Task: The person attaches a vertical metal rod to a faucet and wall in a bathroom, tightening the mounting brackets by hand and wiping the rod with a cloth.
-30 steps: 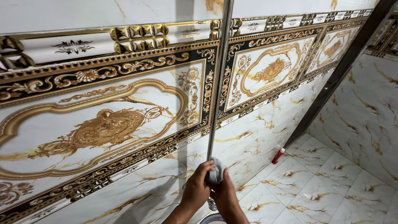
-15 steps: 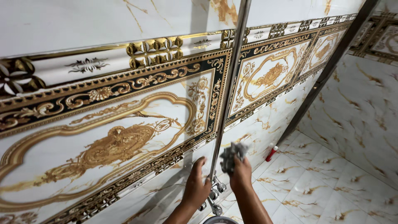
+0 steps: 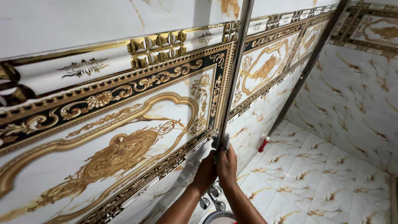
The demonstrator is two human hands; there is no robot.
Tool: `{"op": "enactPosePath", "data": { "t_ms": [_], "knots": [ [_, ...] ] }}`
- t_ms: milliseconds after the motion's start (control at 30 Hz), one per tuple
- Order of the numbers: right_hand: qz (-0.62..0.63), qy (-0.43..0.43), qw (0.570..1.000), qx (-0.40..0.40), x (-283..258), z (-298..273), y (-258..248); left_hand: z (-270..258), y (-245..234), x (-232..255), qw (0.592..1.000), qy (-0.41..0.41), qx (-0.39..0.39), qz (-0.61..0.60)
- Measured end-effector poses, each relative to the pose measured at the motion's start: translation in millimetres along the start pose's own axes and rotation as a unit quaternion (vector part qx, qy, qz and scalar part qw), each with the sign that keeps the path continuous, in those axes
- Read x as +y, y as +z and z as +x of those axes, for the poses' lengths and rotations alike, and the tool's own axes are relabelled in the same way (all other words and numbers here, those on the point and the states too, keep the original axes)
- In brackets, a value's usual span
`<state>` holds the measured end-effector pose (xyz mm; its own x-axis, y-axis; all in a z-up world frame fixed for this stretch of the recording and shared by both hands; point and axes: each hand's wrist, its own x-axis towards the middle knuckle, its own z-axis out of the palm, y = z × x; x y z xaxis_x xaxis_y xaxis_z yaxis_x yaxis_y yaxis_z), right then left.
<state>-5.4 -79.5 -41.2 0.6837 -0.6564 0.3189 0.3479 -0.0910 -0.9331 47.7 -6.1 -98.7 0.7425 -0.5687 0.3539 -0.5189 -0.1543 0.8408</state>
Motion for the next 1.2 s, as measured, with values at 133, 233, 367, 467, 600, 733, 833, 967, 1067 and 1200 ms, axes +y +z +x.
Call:
{"op": "enactPosePath", "data": {
  "t_ms": [133,233,367,467,600,733,833,967,1067,1200],
  "knots": [
    [-0.011,-0.053,0.998,0.03,-43.4,30.2,17.7,4.8,-1.7,10.1,0.996,-0.067,-0.016,0.065],
    [-0.046,-0.042,0.998,0.034,-62.3,20.1,26.7,5.3,-10.8,26.8,0.994,-0.077,-0.034,0.063],
    [-0.127,-0.11,0.986,0.017,-59.3,10.5,28.1,0.6,-16.3,33.7,0.999,-0.038,-0.02,-0.005],
    [-0.17,-0.077,0.982,0.01,-43.7,10.9,22.7,-0.2,-13.9,25.7,1.0,-0.002,-0.014,-0.026],
    [-0.074,-0.057,0.995,-0.024,-33.1,37.8,18.8,1.3,-9.4,25.0,0.998,-0.043,-0.025,0.049],
    [0.028,-0.111,0.99,-0.078,-61.2,79.4,21.5,-2.5,-11.7,32.8,0.997,-0.066,-0.016,0.038],
    [0.058,-0.119,0.988,-0.078,-84.2,82.2,26.8,-2.9,-11.7,33.4,0.997,-0.06,-0.015,0.037],
    [-0.03,-0.098,0.994,-0.031,-94.7,57.5,32.5,-1.4,-6.7,27.0,0.997,-0.047,-0.013,0.066],
    [-0.09,-0.193,0.977,-0.007,-92.2,46.3,34.8,-3.6,-3.2,21.0,0.997,-0.037,-0.014,0.071],
    [-0.138,-0.15,0.979,0.03,-77.8,43.6,36.1,-1.6,-2.1,17.6,0.998,-0.032,-0.013,0.053]
  ]
}}
